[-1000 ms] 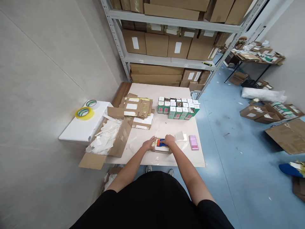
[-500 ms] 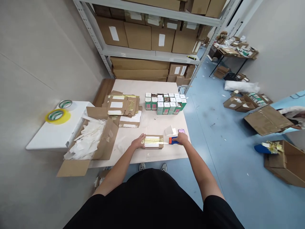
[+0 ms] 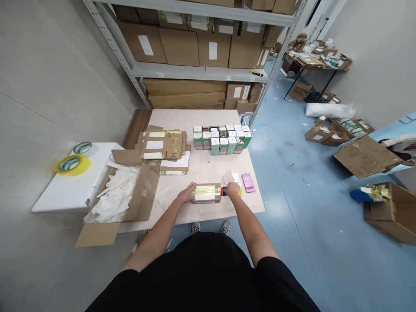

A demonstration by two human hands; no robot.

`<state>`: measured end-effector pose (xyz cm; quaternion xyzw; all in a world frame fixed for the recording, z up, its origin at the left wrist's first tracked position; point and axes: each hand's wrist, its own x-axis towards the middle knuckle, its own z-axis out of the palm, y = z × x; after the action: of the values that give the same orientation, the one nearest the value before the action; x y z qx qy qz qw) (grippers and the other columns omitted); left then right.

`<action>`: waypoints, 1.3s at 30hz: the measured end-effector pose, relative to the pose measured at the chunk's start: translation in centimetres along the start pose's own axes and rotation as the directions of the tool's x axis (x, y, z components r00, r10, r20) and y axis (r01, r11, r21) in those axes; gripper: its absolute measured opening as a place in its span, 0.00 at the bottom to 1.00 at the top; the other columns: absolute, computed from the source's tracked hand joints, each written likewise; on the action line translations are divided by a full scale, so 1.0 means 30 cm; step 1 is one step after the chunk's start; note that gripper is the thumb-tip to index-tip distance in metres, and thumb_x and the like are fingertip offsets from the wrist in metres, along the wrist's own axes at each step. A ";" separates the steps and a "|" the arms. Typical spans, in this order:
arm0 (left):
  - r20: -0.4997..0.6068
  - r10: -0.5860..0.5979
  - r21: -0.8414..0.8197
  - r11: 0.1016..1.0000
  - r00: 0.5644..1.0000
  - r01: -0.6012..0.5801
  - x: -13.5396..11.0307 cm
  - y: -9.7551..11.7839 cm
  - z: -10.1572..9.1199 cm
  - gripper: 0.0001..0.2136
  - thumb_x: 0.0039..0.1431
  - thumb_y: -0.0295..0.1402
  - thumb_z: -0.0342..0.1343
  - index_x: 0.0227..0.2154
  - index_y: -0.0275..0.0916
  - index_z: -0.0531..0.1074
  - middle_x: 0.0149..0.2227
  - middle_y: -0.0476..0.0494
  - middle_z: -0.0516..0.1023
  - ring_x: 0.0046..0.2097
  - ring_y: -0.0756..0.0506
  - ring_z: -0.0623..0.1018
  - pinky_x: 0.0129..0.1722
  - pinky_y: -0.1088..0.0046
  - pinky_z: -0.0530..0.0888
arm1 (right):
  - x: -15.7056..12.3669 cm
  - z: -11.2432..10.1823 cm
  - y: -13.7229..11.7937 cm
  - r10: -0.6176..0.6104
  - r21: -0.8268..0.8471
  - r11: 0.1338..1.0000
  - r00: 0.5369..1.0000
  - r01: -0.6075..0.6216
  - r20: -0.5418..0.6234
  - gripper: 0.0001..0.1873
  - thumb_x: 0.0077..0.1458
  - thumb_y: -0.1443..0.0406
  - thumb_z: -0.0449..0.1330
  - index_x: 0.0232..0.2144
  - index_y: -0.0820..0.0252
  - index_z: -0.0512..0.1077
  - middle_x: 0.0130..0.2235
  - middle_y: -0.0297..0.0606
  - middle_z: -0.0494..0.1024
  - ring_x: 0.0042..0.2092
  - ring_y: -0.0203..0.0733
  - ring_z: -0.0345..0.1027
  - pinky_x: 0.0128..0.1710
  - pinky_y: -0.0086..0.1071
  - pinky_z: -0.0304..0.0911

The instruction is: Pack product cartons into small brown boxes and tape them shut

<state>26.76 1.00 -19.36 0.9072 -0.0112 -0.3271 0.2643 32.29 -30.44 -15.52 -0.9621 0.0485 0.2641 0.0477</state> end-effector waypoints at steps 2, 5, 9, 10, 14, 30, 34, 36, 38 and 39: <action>0.018 0.003 -0.001 1.000 1.000 -0.003 0.005 0.005 -0.011 0.58 0.45 0.33 0.70 0.75 0.46 0.42 0.78 0.40 0.32 0.73 0.35 0.59 0.63 0.69 0.67 | 0.004 0.021 0.003 0.042 0.033 0.999 0.999 -0.042 -0.001 0.16 0.48 0.60 0.73 0.37 0.63 0.80 0.41 0.55 0.84 0.46 0.56 0.79 0.42 0.37 0.69; 0.012 0.014 -0.002 1.000 1.000 -0.014 0.000 0.004 -0.009 0.58 0.45 0.33 0.71 0.75 0.46 0.42 0.78 0.39 0.32 0.73 0.34 0.58 0.64 0.68 0.66 | -0.030 0.065 0.033 0.066 0.059 0.996 0.998 -0.066 -0.001 0.11 0.48 0.65 0.72 0.35 0.64 0.80 0.41 0.58 0.84 0.47 0.57 0.79 0.45 0.38 0.68; -0.019 0.020 -0.035 0.999 1.000 -0.020 -0.018 -0.006 0.015 0.58 0.46 0.33 0.71 0.75 0.47 0.40 0.78 0.40 0.30 0.74 0.34 0.58 0.63 0.69 0.67 | -0.108 0.157 0.113 0.200 0.211 0.957 0.980 -0.199 0.018 0.21 0.62 0.51 0.61 0.39 0.63 0.80 0.44 0.57 0.84 0.47 0.56 0.80 0.41 0.36 0.69; -0.018 0.015 -0.042 0.999 1.000 -0.016 -0.019 -0.007 0.018 0.59 0.46 0.33 0.71 0.75 0.48 0.40 0.78 0.40 0.30 0.74 0.34 0.58 0.63 0.68 0.68 | -0.120 0.178 0.135 0.280 0.318 0.906 0.959 -0.279 0.042 0.27 0.64 0.46 0.56 0.40 0.64 0.79 0.44 0.57 0.83 0.46 0.56 0.80 0.39 0.36 0.69; -0.005 0.025 -0.064 0.998 1.000 -0.025 -0.013 -0.005 0.009 0.59 0.45 0.33 0.72 0.76 0.47 0.41 0.78 0.39 0.30 0.74 0.34 0.56 0.65 0.68 0.66 | -0.128 0.213 0.182 0.349 0.557 0.778 0.937 -0.292 0.004 0.32 0.68 0.43 0.46 0.43 0.63 0.75 0.45 0.56 0.83 0.48 0.54 0.79 0.39 0.34 0.68; -0.034 0.031 -0.140 0.990 0.999 -0.035 -0.020 0.015 0.005 0.60 0.42 0.32 0.74 0.75 0.46 0.45 0.78 0.38 0.33 0.74 0.34 0.55 0.68 0.66 0.63 | -0.081 0.189 -0.065 0.346 0.707 0.643 0.935 -0.292 0.072 0.39 0.47 0.44 0.71 0.52 0.61 0.68 0.49 0.50 0.82 0.48 0.53 0.79 0.41 0.35 0.71; -0.030 0.034 -0.163 0.986 0.999 -0.038 -0.028 0.014 0.005 0.59 0.43 0.32 0.73 0.75 0.47 0.45 0.78 0.38 0.30 0.74 0.33 0.57 0.66 0.66 0.66 | -0.076 0.201 -0.051 0.347 0.732 0.616 0.934 -0.291 0.080 0.38 0.47 0.43 0.71 0.50 0.62 0.69 0.48 0.50 0.82 0.48 0.53 0.79 0.41 0.35 0.71; -0.039 0.026 -0.182 0.983 0.999 -0.032 -0.036 0.016 0.014 0.60 0.43 0.32 0.73 0.75 0.46 0.43 0.77 0.37 0.27 0.74 0.33 0.56 0.65 0.66 0.66 | -0.086 0.204 -0.053 0.355 0.709 0.644 0.933 -0.287 0.055 0.38 0.48 0.43 0.70 0.50 0.62 0.69 0.48 0.51 0.82 0.48 0.54 0.79 0.41 0.35 0.71; -0.071 -0.008 -0.207 0.978 0.997 -0.006 -0.045 0.021 0.033 0.62 0.44 0.35 0.73 0.76 0.44 0.38 0.77 0.34 0.24 0.74 0.31 0.54 0.65 0.63 0.67 | -0.098 0.204 -0.055 0.369 0.686 0.666 0.929 -0.293 0.038 0.38 0.49 0.42 0.69 0.50 0.62 0.69 0.49 0.53 0.82 0.49 0.54 0.79 0.41 0.35 0.71; -0.092 -0.032 -0.226 0.974 0.995 0.011 -0.050 0.024 0.045 0.61 0.46 0.38 0.73 0.76 0.44 0.36 0.77 0.33 0.25 0.75 0.31 0.54 0.66 0.61 0.66 | -0.103 0.203 -0.056 0.376 0.679 0.671 0.926 -0.299 0.035 0.37 0.49 0.42 0.69 0.51 0.62 0.69 0.49 0.53 0.82 0.49 0.54 0.79 0.42 0.36 0.71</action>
<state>24.88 0.03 -19.02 0.8860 0.0485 -0.2854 0.3623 26.78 -27.85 -19.05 -0.8658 0.3201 0.1805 0.3397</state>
